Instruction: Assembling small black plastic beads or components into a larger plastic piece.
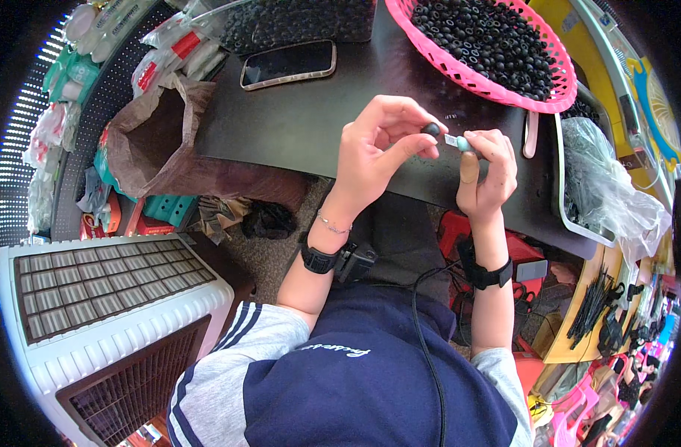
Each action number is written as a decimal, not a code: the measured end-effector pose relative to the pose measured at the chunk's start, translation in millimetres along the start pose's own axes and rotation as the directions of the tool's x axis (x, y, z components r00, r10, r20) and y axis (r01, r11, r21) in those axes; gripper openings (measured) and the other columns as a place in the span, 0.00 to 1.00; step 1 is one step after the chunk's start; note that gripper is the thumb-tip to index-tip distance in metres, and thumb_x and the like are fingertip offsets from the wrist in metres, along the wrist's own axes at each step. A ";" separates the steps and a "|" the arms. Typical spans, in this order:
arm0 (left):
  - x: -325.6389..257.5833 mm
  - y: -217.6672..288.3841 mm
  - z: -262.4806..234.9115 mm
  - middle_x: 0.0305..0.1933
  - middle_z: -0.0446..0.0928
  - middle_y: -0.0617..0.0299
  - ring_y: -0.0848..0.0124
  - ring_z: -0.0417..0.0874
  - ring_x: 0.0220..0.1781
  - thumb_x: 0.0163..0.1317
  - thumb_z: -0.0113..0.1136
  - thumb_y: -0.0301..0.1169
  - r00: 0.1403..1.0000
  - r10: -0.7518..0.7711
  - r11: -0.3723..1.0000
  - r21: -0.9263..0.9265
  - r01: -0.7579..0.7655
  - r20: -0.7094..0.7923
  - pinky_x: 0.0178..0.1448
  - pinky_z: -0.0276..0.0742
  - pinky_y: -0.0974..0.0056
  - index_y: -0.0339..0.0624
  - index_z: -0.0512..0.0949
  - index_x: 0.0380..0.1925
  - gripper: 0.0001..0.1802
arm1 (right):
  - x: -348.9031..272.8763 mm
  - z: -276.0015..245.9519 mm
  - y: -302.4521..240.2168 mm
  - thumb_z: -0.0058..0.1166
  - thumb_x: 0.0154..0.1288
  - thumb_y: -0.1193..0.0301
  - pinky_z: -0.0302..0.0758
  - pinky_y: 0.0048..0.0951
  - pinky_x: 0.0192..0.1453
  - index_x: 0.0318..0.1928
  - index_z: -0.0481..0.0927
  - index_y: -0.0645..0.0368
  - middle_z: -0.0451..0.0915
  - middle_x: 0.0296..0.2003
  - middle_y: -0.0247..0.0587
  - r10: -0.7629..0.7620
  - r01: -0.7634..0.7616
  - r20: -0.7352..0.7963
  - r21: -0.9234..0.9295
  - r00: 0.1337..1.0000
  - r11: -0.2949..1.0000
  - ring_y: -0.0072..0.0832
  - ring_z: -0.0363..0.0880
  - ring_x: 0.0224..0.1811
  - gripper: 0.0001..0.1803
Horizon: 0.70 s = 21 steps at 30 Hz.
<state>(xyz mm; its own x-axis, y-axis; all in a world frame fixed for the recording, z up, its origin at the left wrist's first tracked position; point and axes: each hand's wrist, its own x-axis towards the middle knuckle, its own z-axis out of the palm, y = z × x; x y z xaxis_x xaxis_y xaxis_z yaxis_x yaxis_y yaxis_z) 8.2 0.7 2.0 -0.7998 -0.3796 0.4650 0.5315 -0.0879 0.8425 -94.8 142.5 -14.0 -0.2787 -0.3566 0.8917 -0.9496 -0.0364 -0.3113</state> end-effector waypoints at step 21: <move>3.6 -5.0 -4.3 0.48 0.78 0.51 0.71 0.80 0.46 0.59 0.63 0.20 0.994 0.068 0.995 0.066 -0.074 0.081 0.47 0.79 0.69 0.30 0.77 0.47 0.15 | 1.0 -1.8 1.2 0.58 0.59 0.73 0.70 0.34 0.33 0.44 0.75 0.61 0.79 0.31 0.44 -0.073 0.074 0.045 -0.020 0.996 0.997 0.39 0.78 0.28 0.12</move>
<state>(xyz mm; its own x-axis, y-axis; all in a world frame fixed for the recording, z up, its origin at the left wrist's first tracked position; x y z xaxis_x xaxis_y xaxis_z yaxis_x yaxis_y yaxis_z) 3.9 -4.3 -1.6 -0.7817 -0.3088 0.5419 0.5695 0.0008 0.8220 -96.5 143.8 -12.9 -0.2017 -0.3951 0.8962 -0.9703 -0.0438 -0.2377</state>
